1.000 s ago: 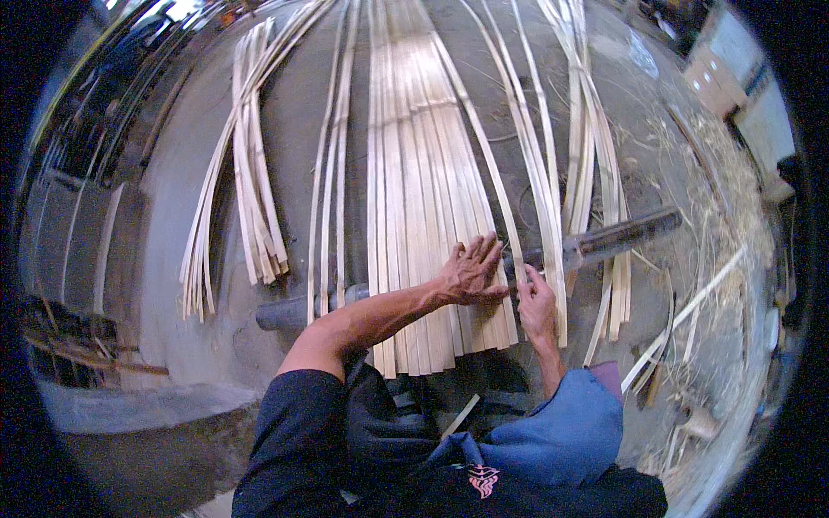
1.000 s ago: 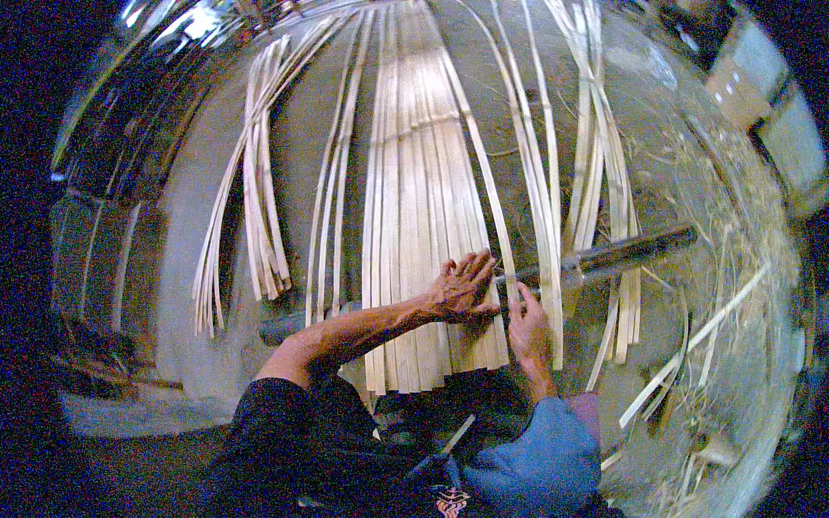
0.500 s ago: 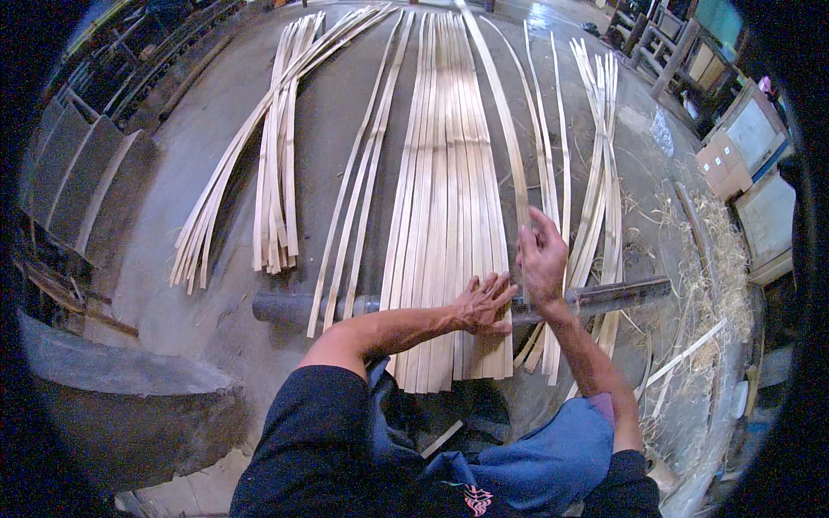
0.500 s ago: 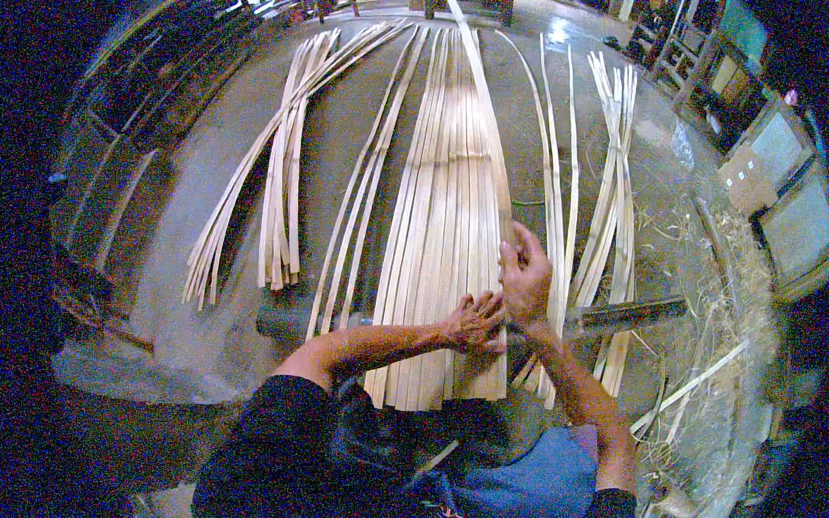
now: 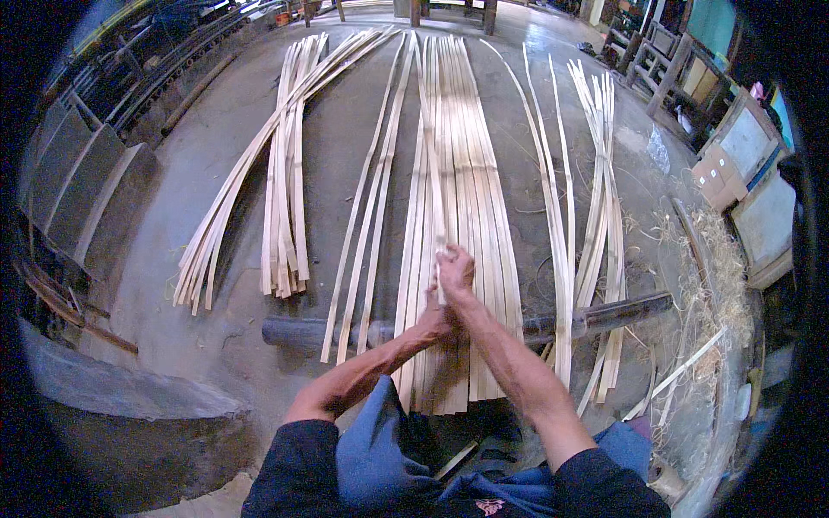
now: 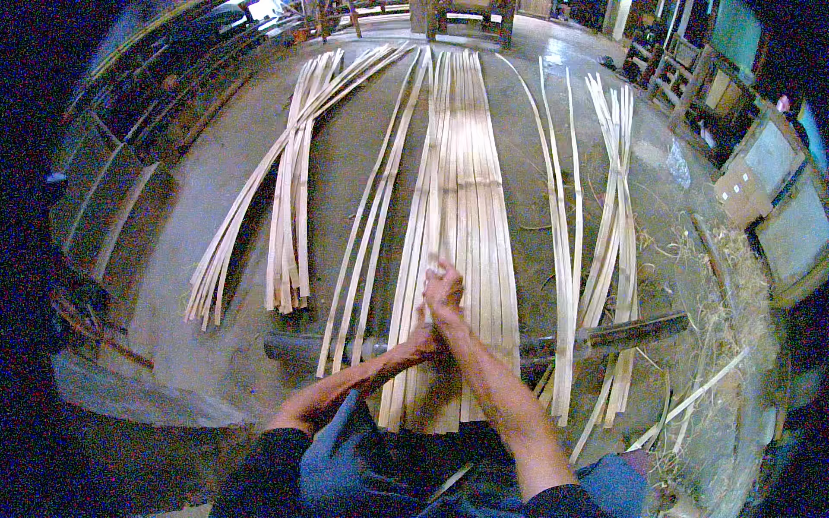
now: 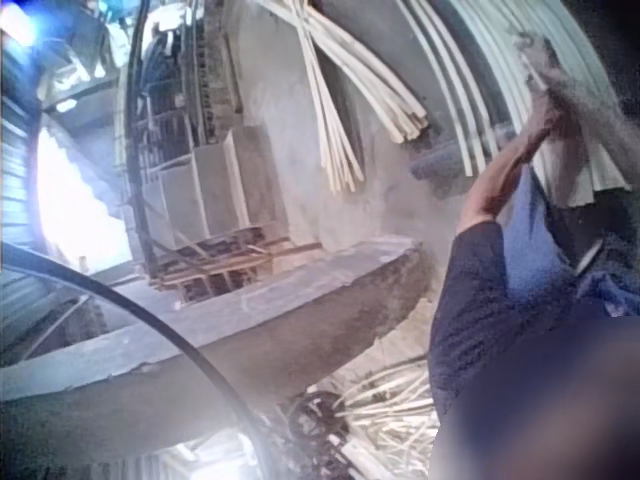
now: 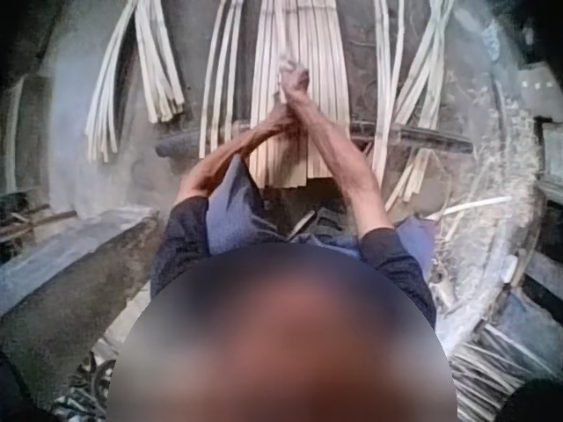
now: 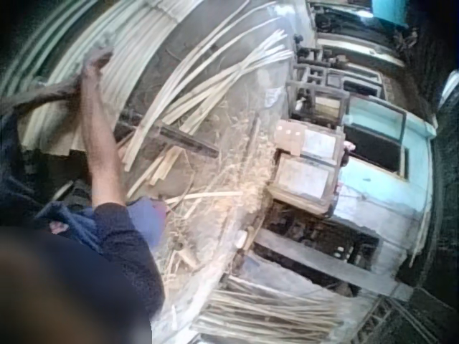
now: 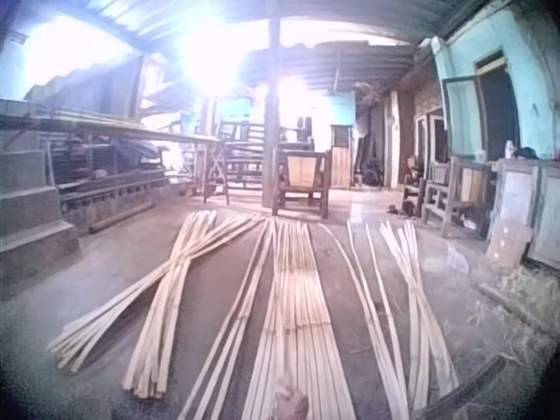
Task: The person sits on the floor and repeatedly picks up, aligns, and stacks thin bamboo strips into neat piles. They handle the strips by hand, adjusting their positions and creating organized bundles on the floor.
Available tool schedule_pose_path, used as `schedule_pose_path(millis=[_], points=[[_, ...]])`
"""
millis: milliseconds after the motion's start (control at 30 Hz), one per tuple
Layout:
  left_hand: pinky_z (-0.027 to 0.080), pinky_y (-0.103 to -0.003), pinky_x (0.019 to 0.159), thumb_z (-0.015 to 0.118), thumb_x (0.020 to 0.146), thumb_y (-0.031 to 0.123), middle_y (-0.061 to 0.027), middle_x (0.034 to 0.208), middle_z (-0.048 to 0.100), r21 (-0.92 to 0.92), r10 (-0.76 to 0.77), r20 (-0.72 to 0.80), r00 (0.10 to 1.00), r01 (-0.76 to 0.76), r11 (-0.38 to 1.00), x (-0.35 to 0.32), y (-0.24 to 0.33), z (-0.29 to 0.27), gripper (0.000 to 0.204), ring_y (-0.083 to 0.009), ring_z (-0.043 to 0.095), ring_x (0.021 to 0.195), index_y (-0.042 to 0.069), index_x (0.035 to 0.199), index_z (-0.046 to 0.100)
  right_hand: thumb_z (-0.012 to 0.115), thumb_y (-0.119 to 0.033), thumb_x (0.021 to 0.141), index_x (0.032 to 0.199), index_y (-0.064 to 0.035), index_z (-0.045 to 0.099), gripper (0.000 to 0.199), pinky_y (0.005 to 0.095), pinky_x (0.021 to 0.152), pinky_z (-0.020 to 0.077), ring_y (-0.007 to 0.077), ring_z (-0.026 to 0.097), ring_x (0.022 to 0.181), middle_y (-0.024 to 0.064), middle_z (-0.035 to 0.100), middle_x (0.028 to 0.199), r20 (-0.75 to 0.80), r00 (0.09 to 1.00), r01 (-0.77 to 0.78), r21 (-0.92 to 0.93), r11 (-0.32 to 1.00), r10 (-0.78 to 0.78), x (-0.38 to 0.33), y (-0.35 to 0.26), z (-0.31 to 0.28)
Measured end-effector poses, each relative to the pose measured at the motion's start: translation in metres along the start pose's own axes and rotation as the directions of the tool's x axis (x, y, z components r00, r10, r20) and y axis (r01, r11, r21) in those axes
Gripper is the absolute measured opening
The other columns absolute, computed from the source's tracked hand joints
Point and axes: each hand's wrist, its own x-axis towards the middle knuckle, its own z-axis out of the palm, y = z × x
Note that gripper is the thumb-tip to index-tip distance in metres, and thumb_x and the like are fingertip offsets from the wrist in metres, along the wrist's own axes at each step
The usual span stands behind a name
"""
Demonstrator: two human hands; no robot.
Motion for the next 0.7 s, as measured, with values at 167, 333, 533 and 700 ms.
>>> schedule_pose_path(millis=[167, 333, 533, 700], points=[[0.038, -0.034, 0.088, 0.044, 0.084, 0.016, -0.0139, 0.114, 0.051, -0.885, -0.704, -0.26, 0.661, 0.129, 0.447, -0.056, -0.017, -0.033, 0.031, -0.0251, 0.05, 0.102, 0.002, 0.111, 0.05, 0.058, -0.012, 0.078, 0.107, 0.0071, 0.05, 0.036, 0.0263, 0.053, 0.0444, 0.0135, 0.056, 0.061, 0.0111, 0.06, 0.072, -0.012, 1.0, 0.026, 0.044, 0.999, -0.026, -0.036, 0.027, 0.035], [0.043, -0.03, 0.082, 0.044, 0.087, 0.018, -0.013, 0.106, 0.055, -0.392, -0.527, -0.611, 0.59, 0.353, 0.849, -0.099, -0.001, -0.055, 0.034, -0.0212, 0.056, 0.091, -0.003, 0.113, 0.047, 0.052, -0.011, 0.08, 0.108, 0.0052, 0.044, 0.033, 0.0263, 0.048, 0.0432, 0.0129, 0.053, 0.054, 0.0079, 0.056, 0.069, 0.028, 0.993, -0.114, 0.138, 0.984, 0.111, -0.077, 0.045, 0.054], [0.045, -0.031, 0.077, 0.047, 0.087, 0.03, -0.0089, 0.102, 0.056, -0.905, -0.756, -0.19, 0.627, 0.186, 0.382, -0.101, -0.005, -0.085, 0.04, -0.0154, 0.055, 0.088, 0.0, 0.111, 0.051, 0.049, -0.01, 0.081, 0.106, 0.0006, 0.042, 0.029, 0.0295, 0.05, 0.0447, 0.0143, 0.054, 0.056, 0.009, 0.055, 0.077, -0.157, 0.985, 0.058, -0.072, 0.996, -0.069, -0.12, 0.075, 0.08], [0.042, -0.027, 0.074, 0.047, 0.086, 0.036, -0.0064, 0.094, 0.058, -0.846, -0.772, -0.095, 0.628, 0.357, 0.395, -0.095, 0.0, -0.098, 0.042, -0.0136, 0.052, 0.084, 0.0, 0.107, 0.055, 0.049, -0.006, 0.082, 0.103, 0.0003, 0.045, 0.022, 0.0346, 0.07, 0.0452, 0.0243, 0.057, 0.08, 0.0147, 0.057, 0.086, -0.154, 0.988, 0.008, -0.057, 0.998, -0.017, -0.145, 0.077, 0.086]])
